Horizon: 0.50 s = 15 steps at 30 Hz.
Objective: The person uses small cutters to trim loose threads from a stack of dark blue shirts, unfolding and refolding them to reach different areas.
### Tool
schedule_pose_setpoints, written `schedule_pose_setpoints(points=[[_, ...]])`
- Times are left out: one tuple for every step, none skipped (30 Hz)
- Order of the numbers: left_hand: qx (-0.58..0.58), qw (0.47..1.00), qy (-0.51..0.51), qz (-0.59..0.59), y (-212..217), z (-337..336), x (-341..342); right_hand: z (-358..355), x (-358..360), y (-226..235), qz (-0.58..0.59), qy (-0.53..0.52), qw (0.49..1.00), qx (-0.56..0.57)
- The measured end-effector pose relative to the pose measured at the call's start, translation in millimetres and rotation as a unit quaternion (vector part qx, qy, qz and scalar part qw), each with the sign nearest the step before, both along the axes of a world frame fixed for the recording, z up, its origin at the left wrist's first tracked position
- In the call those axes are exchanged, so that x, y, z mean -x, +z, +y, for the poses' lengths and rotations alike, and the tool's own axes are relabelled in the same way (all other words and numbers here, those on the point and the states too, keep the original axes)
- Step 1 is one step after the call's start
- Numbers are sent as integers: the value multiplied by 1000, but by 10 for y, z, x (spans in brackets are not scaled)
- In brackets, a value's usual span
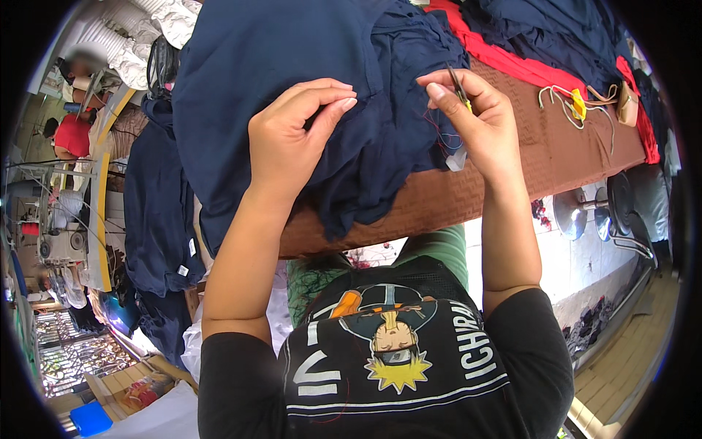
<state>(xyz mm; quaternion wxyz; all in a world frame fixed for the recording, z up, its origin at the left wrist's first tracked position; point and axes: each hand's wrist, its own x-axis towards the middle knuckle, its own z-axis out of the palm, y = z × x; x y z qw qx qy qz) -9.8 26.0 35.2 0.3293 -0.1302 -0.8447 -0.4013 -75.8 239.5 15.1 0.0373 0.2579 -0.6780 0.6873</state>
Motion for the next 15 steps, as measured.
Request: schedule_pose_setpoints(points=[[-6,1000,-19,18,-31,-24,27,-22,-25,12,3,-7,1000,-12],[-68,997,-31,-13,-45,-6,22,-57,-53,19,5,-13,1000,-23],[-128,990,-43,-43,-55,28,13,-126,-86,28,5,2,1000,26],[-189,978,-54,-73,-62,55,7,-177,-89,28,61,-8,998,2],[-202,975,-51,-82,-54,74,4,-223,-83,20,116,-18,993,-22],[-216,971,-49,-91,-27,98,9,-267,-77,19,172,-30,984,-47],[-229,967,-48,-100,-10,112,14,-327,-81,14,213,-46,974,-59],[-207,974,-52,-78,-15,110,28,-389,-93,13,219,-62,971,-69],[-185,980,-55,-55,-27,94,46,-455,-108,12,225,-76,968,-78],[-163,984,-58,-32,-30,84,71,-490,-116,0,231,-90,965,-87],[-142,988,-64,-11,-24,86,106,-507,-79,-27,243,-94,961,-91],[-122,990,-69,11,-27,85,144,-514,-61,-37,246,-105,959,-95],[-102,992,-73,33,-29,87,181,-514,-46,-46,249,-115,956,-99],[-120,990,-72,-4,-27,94,217,-505,-41,-51,252,-126,954,-103],[-138,987,-70,-41,-19,109,253,-468,-43,-30,232,-116,962,-92]])
